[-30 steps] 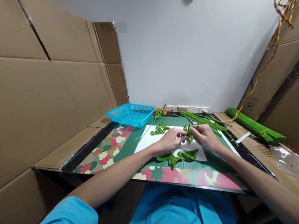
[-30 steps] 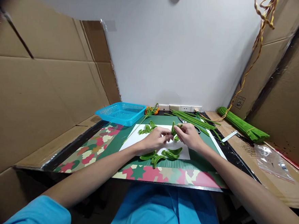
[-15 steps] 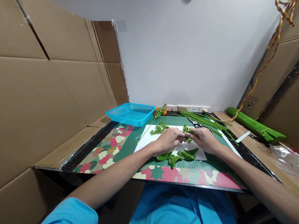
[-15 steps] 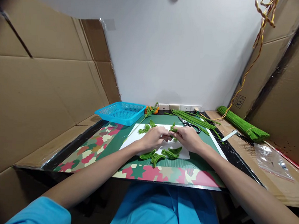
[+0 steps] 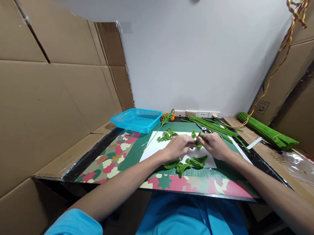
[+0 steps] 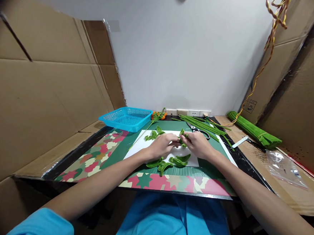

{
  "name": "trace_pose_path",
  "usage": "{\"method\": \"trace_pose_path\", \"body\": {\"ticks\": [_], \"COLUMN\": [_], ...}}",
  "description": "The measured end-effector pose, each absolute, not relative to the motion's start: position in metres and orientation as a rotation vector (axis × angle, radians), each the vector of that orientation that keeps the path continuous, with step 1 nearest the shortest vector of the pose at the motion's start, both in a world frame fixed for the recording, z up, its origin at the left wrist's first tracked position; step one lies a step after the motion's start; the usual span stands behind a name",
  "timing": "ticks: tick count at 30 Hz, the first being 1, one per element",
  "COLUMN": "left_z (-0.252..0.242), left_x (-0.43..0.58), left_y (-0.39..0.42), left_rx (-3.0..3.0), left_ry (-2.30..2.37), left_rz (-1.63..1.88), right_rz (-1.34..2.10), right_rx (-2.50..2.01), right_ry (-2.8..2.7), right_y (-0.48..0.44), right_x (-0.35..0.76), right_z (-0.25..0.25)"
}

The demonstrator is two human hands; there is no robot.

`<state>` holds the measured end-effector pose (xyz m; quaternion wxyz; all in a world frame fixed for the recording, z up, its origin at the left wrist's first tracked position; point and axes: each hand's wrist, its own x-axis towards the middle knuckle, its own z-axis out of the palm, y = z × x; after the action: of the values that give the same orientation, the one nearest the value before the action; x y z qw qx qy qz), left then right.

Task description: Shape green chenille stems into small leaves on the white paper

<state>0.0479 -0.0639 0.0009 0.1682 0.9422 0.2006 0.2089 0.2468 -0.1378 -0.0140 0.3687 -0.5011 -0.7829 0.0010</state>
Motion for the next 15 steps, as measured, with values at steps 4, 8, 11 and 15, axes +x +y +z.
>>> {"method": "trace_pose_path", "body": {"ticks": [4,8,11,15], "left_z": [0.004,0.005,0.004,0.002], "left_x": [0.049,0.053,0.056,0.058], "left_y": [-0.072,-0.074,-0.071,-0.066], "left_rx": [2.265,1.932,1.789,1.642], "left_ry": [0.465,0.430,0.444,0.471], "left_rz": [0.690,0.694,0.729,0.752], "right_rz": [0.087,0.403,0.644,0.707], "right_rx": [-1.257,-1.176,-1.055,-0.963], "right_ry": [-1.907,-1.741,-1.549,-1.365], "right_y": [-0.140,-0.142,-0.141,-0.138], "right_x": [0.245,0.241,0.240,0.240], "right_z": [-0.008,-0.002,0.001,0.003]}}
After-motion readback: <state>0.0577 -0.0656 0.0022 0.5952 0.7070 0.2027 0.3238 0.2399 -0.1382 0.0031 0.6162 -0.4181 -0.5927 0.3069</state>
